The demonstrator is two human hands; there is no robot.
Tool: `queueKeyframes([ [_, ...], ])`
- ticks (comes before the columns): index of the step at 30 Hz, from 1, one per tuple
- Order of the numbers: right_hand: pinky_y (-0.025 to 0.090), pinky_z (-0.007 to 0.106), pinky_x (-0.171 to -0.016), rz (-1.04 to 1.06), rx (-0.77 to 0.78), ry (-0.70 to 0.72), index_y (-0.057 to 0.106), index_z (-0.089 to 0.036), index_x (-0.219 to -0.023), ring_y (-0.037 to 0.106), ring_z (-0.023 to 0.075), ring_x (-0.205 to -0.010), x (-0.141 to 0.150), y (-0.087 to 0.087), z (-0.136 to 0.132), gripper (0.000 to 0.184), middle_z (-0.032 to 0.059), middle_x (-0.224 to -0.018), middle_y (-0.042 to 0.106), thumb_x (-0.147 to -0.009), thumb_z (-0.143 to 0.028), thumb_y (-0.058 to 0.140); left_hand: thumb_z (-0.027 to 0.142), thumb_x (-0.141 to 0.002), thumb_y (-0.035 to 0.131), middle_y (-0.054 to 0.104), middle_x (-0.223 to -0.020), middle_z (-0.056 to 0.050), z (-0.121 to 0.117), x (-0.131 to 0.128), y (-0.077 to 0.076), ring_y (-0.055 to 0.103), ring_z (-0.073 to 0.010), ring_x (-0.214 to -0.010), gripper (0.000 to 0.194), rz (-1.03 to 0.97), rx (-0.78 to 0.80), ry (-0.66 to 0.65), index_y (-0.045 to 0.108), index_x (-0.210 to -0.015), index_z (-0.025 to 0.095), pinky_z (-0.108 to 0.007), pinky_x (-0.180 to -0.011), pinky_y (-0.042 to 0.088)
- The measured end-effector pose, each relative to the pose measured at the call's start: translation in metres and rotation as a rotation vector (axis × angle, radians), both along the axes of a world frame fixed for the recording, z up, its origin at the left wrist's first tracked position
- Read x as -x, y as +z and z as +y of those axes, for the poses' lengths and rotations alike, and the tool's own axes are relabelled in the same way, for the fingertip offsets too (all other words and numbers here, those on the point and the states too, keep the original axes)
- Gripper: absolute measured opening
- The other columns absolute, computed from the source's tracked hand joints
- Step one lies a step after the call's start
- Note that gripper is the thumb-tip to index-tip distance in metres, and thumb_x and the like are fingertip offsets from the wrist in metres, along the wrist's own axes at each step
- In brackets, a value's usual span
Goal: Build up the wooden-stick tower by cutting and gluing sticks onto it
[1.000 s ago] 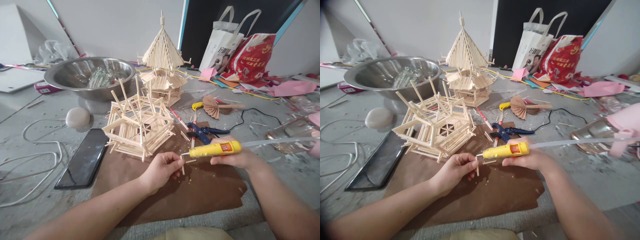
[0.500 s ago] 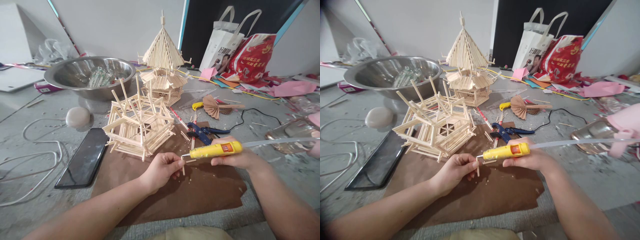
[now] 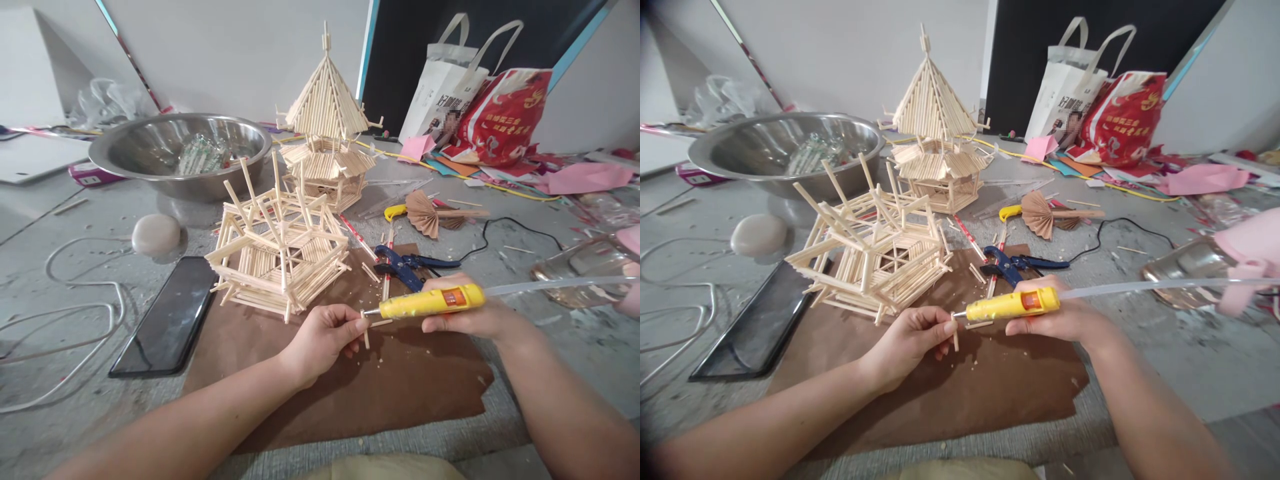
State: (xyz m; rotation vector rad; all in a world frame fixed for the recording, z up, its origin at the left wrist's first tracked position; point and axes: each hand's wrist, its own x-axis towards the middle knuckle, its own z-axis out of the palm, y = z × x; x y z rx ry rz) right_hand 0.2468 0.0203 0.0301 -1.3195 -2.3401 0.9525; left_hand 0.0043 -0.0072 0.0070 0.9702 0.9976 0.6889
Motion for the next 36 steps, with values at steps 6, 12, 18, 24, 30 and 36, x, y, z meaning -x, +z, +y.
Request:
queueKeyframes([
  [6,0.034,0.023,-0.047,-0.004,0.001,0.005,0.050,-0.018,-0.062,0.044,0.0100,-0.052,0.000,0.000,0.000,0.035,-0.0024,-0.056,0.049,-0.066,-0.051,0.061,0.036,-0.066,0.064,0.055,-0.051,0.001,0.001,0.000,-0.002,0.044,-0.0055,-0.043,0.027,-0.002,0.003,-0.010,0.056,-0.057,0.013,-0.017,-0.045,0.037],
  [12,0.034,0.022,-0.045,0.182,-0.021,0.018,0.052,-0.019,-0.060,0.044,0.0094,-0.049,-0.007,0.002,0.001,0.030,-0.0030,-0.056,0.049,-0.064,-0.046,0.065,0.039,-0.064,0.066,0.055,-0.051,0.002,0.000,-0.001,0.000,0.044,-0.0060,-0.044,0.029,-0.005,0.015,0.011,0.054,-0.057,0.013,-0.018,-0.045,0.036],
  [18,0.040,0.026,-0.046,0.408,0.045,-0.290,0.062,-0.023,-0.071,0.052,0.0135,-0.051,-0.022,0.000,0.007,0.028,0.0024,-0.067,0.062,-0.064,-0.050,0.063,0.040,-0.064,0.065,0.055,-0.052,0.002,0.001,0.000,-0.001,0.044,-0.0065,-0.046,0.029,-0.003,-0.005,0.043,0.055,-0.060,0.013,-0.019,-0.048,0.036],
  [24,0.037,0.023,-0.036,0.642,0.072,-0.667,0.057,-0.020,-0.076,0.045,0.0071,-0.037,-0.029,-0.008,0.052,0.040,0.0042,-0.077,0.064,-0.066,-0.059,0.055,0.040,-0.061,0.067,0.047,-0.047,0.005,-0.001,0.001,0.005,0.037,-0.0050,-0.045,0.030,0.021,-0.055,0.065,0.055,-0.058,0.013,-0.018,-0.046,0.028],
  [30,0.042,0.025,-0.039,0.408,0.174,-0.986,0.054,-0.017,-0.070,0.046,0.0093,-0.034,-0.034,-0.007,0.114,0.046,0.0002,-0.048,0.054,-0.073,-0.061,0.044,0.042,-0.059,0.069,0.042,-0.046,0.007,-0.001,0.005,0.013,0.030,-0.0034,-0.042,0.033,-0.003,-0.029,0.089,0.051,-0.059,0.014,-0.018,-0.041,0.022],
  [36,0.043,0.026,-0.052,0.155,0.072,-1.017,0.060,-0.013,-0.074,0.059,0.0164,-0.055,-0.030,-0.007,0.137,0.044,0.0071,-0.054,0.061,-0.079,-0.053,0.041,0.040,-0.056,0.072,0.039,-0.044,0.008,-0.002,0.008,0.021,0.025,-0.0022,-0.037,0.034,-0.074,0.053,0.149,0.049,-0.058,0.015,-0.018,-0.037,0.015],
])
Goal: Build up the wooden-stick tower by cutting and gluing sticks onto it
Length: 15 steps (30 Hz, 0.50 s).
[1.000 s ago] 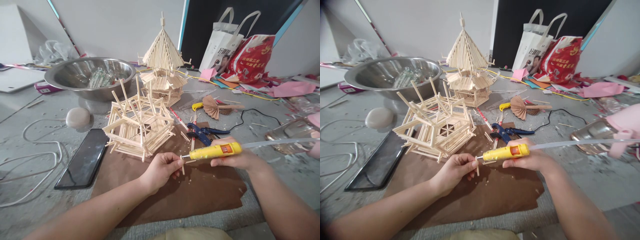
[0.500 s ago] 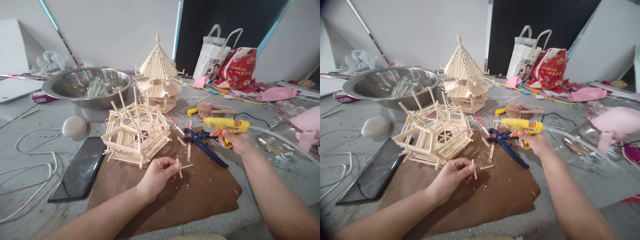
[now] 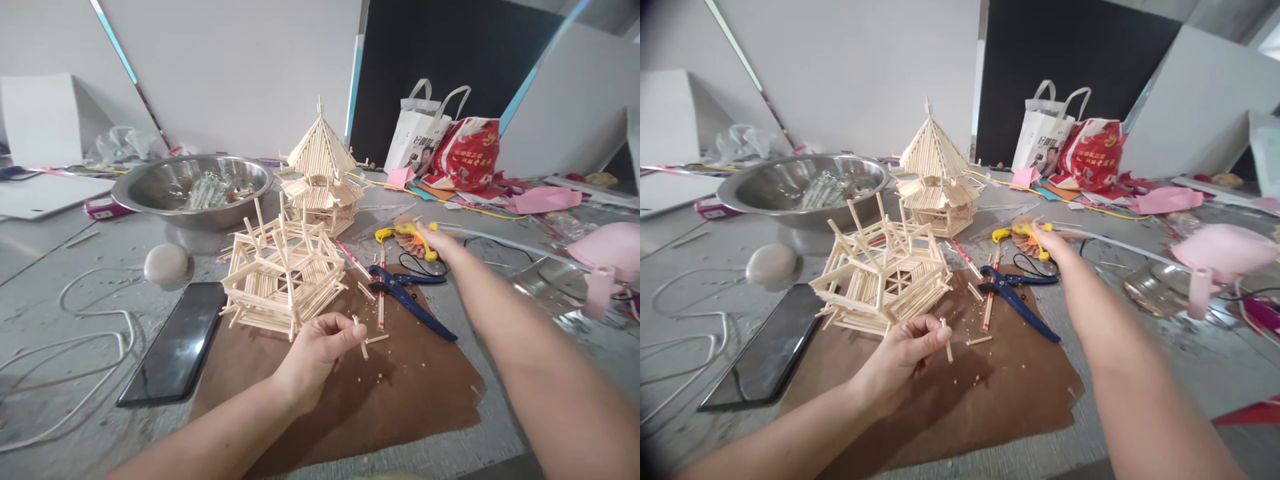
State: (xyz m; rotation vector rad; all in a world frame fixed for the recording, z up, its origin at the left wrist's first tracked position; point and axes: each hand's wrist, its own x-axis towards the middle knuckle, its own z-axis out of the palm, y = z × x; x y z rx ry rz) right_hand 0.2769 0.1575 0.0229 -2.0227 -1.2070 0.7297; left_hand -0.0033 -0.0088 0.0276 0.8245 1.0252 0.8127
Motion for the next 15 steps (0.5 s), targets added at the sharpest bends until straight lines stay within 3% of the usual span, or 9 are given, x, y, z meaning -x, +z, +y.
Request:
queueKeyframes([
  [5,0.041,0.033,-0.064,-0.249,-0.035,-0.021,0.062,-0.013,-0.069,0.059,0.0289,-0.086,0.000,0.012,-0.004,0.031,0.0168,-0.075,0.065,-0.070,-0.044,0.057,0.037,-0.056,0.073,0.040,-0.043,0.008,0.001,0.001,0.004,0.026,-0.0019,-0.037,0.033,-0.034,-0.006,0.011,0.049,-0.056,0.015,-0.018,-0.037,0.015],
  [8,0.040,0.035,-0.067,-0.350,-0.077,0.024,0.062,-0.015,-0.068,0.056,0.0304,-0.089,0.018,0.027,-0.022,0.025,0.0154,-0.081,0.065,-0.064,-0.040,0.062,0.036,-0.054,0.074,0.043,-0.044,0.008,0.002,0.001,0.005,0.028,-0.0018,-0.038,0.032,-0.023,-0.031,0.049,0.050,-0.055,0.015,-0.018,-0.038,0.018],
  [9,0.040,0.033,-0.066,-0.364,-0.092,0.079,0.062,-0.017,-0.067,0.058,0.0276,-0.084,0.028,0.033,-0.033,0.024,0.0115,-0.078,0.066,-0.064,-0.041,0.062,0.036,-0.053,0.075,0.043,-0.044,0.008,0.002,0.001,0.005,0.028,-0.0018,-0.038,0.032,-0.016,-0.039,0.069,0.050,-0.054,0.015,-0.018,-0.038,0.018],
  [12,0.041,0.027,-0.061,-0.246,-0.151,0.533,0.062,-0.018,-0.071,0.058,0.0172,-0.066,0.066,0.047,-0.078,0.025,0.0031,-0.069,0.064,-0.069,-0.043,0.056,0.035,-0.053,0.075,0.043,-0.042,0.008,0.002,0.000,0.003,0.028,-0.0019,-0.037,0.031,-0.002,-0.061,0.117,0.051,-0.055,0.015,-0.018,-0.038,0.019],
  [15,0.040,0.023,-0.055,-0.033,-0.023,0.789,0.061,-0.018,-0.072,0.054,0.0123,-0.059,0.100,0.053,-0.125,0.025,0.0001,-0.065,0.062,-0.068,-0.043,0.058,0.035,-0.055,0.074,0.042,-0.042,0.008,0.001,-0.001,0.002,0.029,-0.0020,-0.036,0.030,0.021,-0.078,0.130,0.052,-0.057,0.015,-0.018,-0.038,0.019],
])
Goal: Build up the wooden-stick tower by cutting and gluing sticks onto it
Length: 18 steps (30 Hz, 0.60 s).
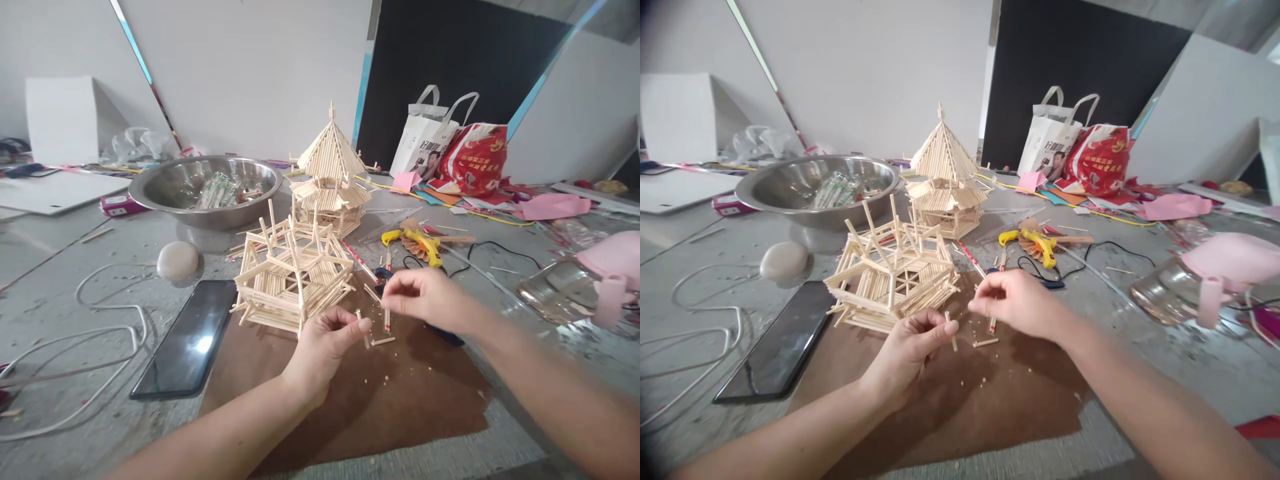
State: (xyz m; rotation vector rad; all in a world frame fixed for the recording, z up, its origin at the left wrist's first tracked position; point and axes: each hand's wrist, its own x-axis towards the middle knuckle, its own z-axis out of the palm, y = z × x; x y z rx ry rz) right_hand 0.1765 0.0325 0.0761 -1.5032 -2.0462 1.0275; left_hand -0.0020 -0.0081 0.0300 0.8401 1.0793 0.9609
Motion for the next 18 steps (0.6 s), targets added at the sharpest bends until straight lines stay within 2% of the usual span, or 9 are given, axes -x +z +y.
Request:
queueKeyframes([
  [2,0.036,0.020,-0.048,0.028,0.091,0.072,0.061,-0.018,-0.071,0.050,0.0096,-0.053,0.014,-0.001,-0.021,0.024,-0.0018,-0.059,0.058,-0.068,-0.042,0.059,0.037,-0.055,0.073,0.040,-0.041,0.009,-0.001,-0.001,0.000,0.028,-0.0020,-0.036,0.031,0.020,-0.009,0.002,0.051,-0.057,0.015,-0.018,-0.037,0.019],
  [5,0.032,0.019,-0.045,-0.003,0.041,0.067,0.062,-0.018,-0.071,0.047,0.0082,-0.051,0.023,-0.007,-0.033,0.020,-0.0031,-0.057,0.057,-0.067,-0.038,0.061,0.039,-0.055,0.072,0.039,-0.040,0.009,-0.002,-0.002,0.000,0.027,-0.0019,-0.035,0.033,0.045,-0.013,0.006,0.050,-0.058,0.015,-0.017,-0.036,0.018],
  [8,0.031,0.020,-0.046,-0.030,-0.014,0.040,0.062,-0.019,-0.071,0.047,0.0086,-0.051,0.024,-0.014,-0.033,0.018,-0.0032,-0.057,0.057,-0.066,-0.036,0.062,0.039,-0.056,0.072,0.040,-0.040,0.009,-0.002,-0.003,-0.001,0.027,-0.0017,-0.034,0.033,0.068,-0.027,0.010,0.050,-0.058,0.015,-0.017,-0.036,0.017],
  [11,0.032,0.020,-0.046,-0.012,0.001,0.030,0.062,-0.018,-0.073,0.049,0.0091,-0.052,0.025,-0.019,-0.031,0.018,-0.0025,-0.058,0.058,-0.067,-0.035,0.061,0.039,-0.058,0.070,0.040,-0.041,0.009,-0.002,-0.004,-0.003,0.027,-0.0016,-0.035,0.032,0.049,-0.036,0.025,0.049,-0.058,0.015,-0.017,-0.036,0.017],
  [18,0.031,0.019,-0.046,-0.105,-0.064,0.074,0.060,-0.018,-0.067,0.048,0.0090,-0.052,0.031,-0.022,-0.028,0.008,-0.0030,-0.056,0.057,-0.067,-0.024,0.056,0.037,-0.062,0.069,0.041,-0.042,0.009,-0.004,-0.005,-0.007,0.030,-0.0019,-0.035,0.030,-0.004,-0.019,0.001,0.047,-0.061,0.016,-0.017,-0.036,0.018],
])
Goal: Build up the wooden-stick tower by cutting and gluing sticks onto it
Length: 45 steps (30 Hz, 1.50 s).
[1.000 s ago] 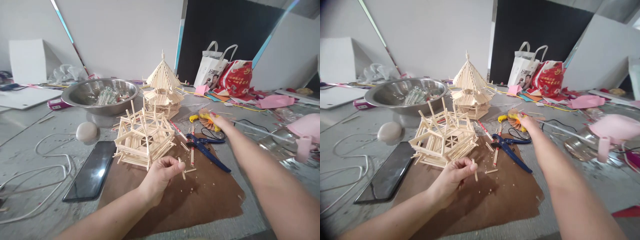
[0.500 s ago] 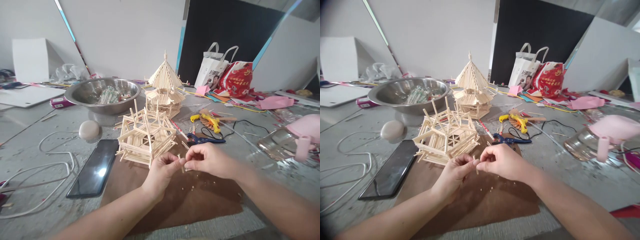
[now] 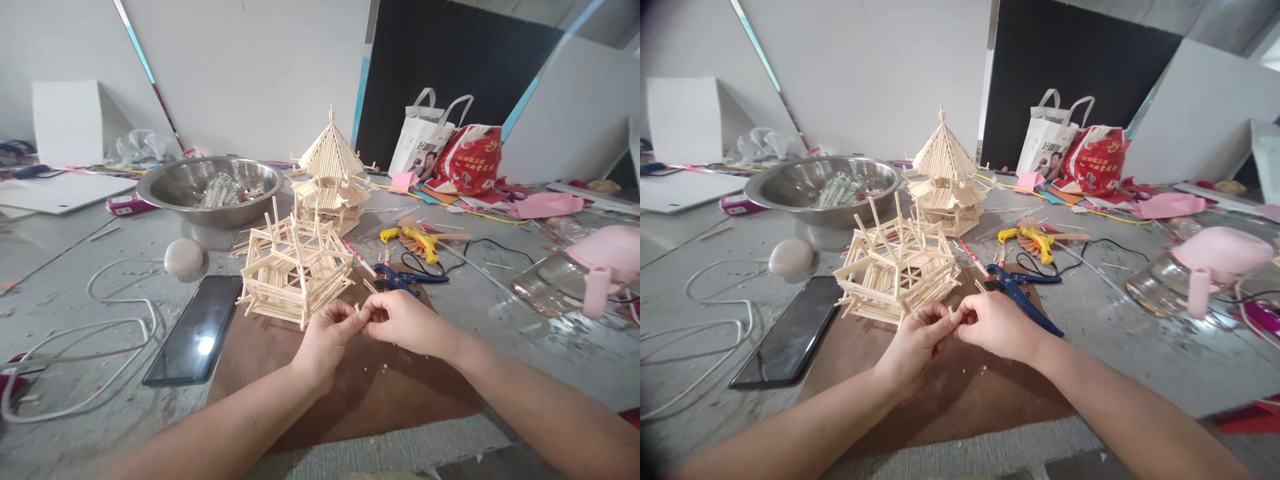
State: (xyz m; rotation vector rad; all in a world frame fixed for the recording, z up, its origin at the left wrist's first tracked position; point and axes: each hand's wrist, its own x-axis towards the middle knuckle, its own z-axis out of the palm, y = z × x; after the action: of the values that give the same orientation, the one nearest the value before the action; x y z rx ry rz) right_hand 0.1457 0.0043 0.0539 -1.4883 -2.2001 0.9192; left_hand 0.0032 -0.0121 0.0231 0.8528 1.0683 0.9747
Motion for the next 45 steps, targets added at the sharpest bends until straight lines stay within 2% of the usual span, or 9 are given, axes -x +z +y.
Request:
queueKeyframes([
  [5,0.031,0.019,-0.046,0.000,-0.013,-0.009,0.061,-0.018,-0.065,0.048,0.0093,-0.052,0.002,0.001,0.001,0.009,-0.0028,-0.056,0.057,-0.066,-0.022,0.053,0.038,-0.061,0.069,0.038,-0.040,0.010,0.000,0.000,0.002,0.029,-0.0018,-0.033,0.031,-0.002,0.003,-0.001,0.047,-0.061,0.016,-0.017,-0.036,0.017],
  [13,0.034,0.018,-0.046,0.128,0.151,-0.013,0.061,-0.015,-0.068,0.049,0.0091,-0.052,0.000,-0.001,0.007,0.012,-0.0015,-0.059,0.059,-0.065,-0.025,0.056,0.039,-0.057,0.072,0.037,-0.039,0.010,0.001,0.002,0.004,0.027,-0.0015,-0.033,0.034,-0.064,0.051,0.007,0.046,-0.059,0.016,-0.017,-0.035,0.015],
  [20,0.033,0.019,-0.045,0.081,0.027,-0.072,0.061,-0.017,-0.065,0.049,0.0086,-0.049,0.001,0.001,0.004,0.007,-0.0024,-0.055,0.058,-0.063,-0.019,0.055,0.039,-0.054,0.074,0.038,-0.043,0.010,0.002,0.002,0.005,0.024,-0.0008,-0.034,0.036,-0.073,0.063,0.008,0.047,-0.060,0.016,-0.017,-0.035,0.015],
  [26,0.026,0.019,-0.040,0.148,0.096,-0.138,0.059,-0.018,-0.063,0.036,0.0057,-0.041,-0.004,0.012,0.011,0.008,-0.0067,-0.045,0.044,-0.063,-0.026,0.059,0.045,-0.068,0.060,0.035,-0.050,0.009,-0.010,0.001,0.014,0.025,-0.0032,-0.038,0.031,0.019,0.051,-0.013,0.049,-0.076,0.017,-0.017,-0.037,0.019],
  [29,0.025,0.019,-0.040,0.359,0.203,-0.223,0.058,-0.016,-0.066,0.036,0.0049,-0.043,-0.007,0.016,0.018,0.011,-0.0059,-0.050,0.046,-0.063,-0.027,0.061,0.040,-0.079,0.048,0.038,-0.050,0.006,-0.021,0.005,0.028,0.030,-0.0057,-0.041,0.023,0.231,-0.250,-0.094,0.047,-0.071,0.018,-0.019,-0.041,0.026],
  [32,0.015,0.018,-0.036,0.619,0.365,-0.294,0.054,-0.016,-0.064,0.027,0.0021,-0.037,-0.006,0.021,0.023,0.014,-0.0079,-0.047,0.041,-0.061,-0.026,0.062,0.032,-0.079,0.047,0.053,-0.060,-0.002,-0.026,0.018,0.051,0.045,-0.0112,-0.054,0.019,0.665,-0.760,-0.374,0.055,-0.068,0.019,-0.024,-0.050,0.032],
  [34,0.009,0.018,-0.034,0.756,0.467,-0.308,0.050,-0.017,-0.063,0.021,0.0011,-0.032,-0.004,0.024,0.026,0.016,-0.0104,-0.043,0.036,-0.059,-0.026,0.063,0.030,-0.079,0.047,0.055,-0.063,-0.004,-0.023,0.032,0.066,0.046,-0.0144,-0.058,0.019,1.003,-0.987,-0.333,0.057,-0.066,0.019,-0.027,-0.053,0.032],
  [39,0.011,0.017,-0.032,0.893,0.612,-0.306,0.047,-0.018,-0.060,0.027,0.0010,-0.029,0.007,0.032,0.032,0.017,-0.0087,-0.044,0.046,-0.060,-0.025,0.062,0.035,-0.070,0.057,0.056,-0.078,-0.007,-0.004,0.068,0.086,0.051,-0.0241,-0.073,0.017,1.705,-0.951,-0.189,0.056,-0.076,0.019,-0.030,-0.055,0.036],
  [45,0.015,0.017,-0.030,1.039,0.678,-0.323,0.036,-0.018,-0.047,0.025,0.0011,-0.025,0.029,0.032,0.039,0.030,-0.0110,-0.034,0.034,-0.062,-0.025,0.060,0.039,-0.070,0.059,0.059,-0.075,-0.008,0.019,0.080,0.078,0.054,-0.0267,-0.077,0.024,1.865,-0.986,-0.326,0.058,-0.074,0.015,-0.035,-0.065,0.038],
])
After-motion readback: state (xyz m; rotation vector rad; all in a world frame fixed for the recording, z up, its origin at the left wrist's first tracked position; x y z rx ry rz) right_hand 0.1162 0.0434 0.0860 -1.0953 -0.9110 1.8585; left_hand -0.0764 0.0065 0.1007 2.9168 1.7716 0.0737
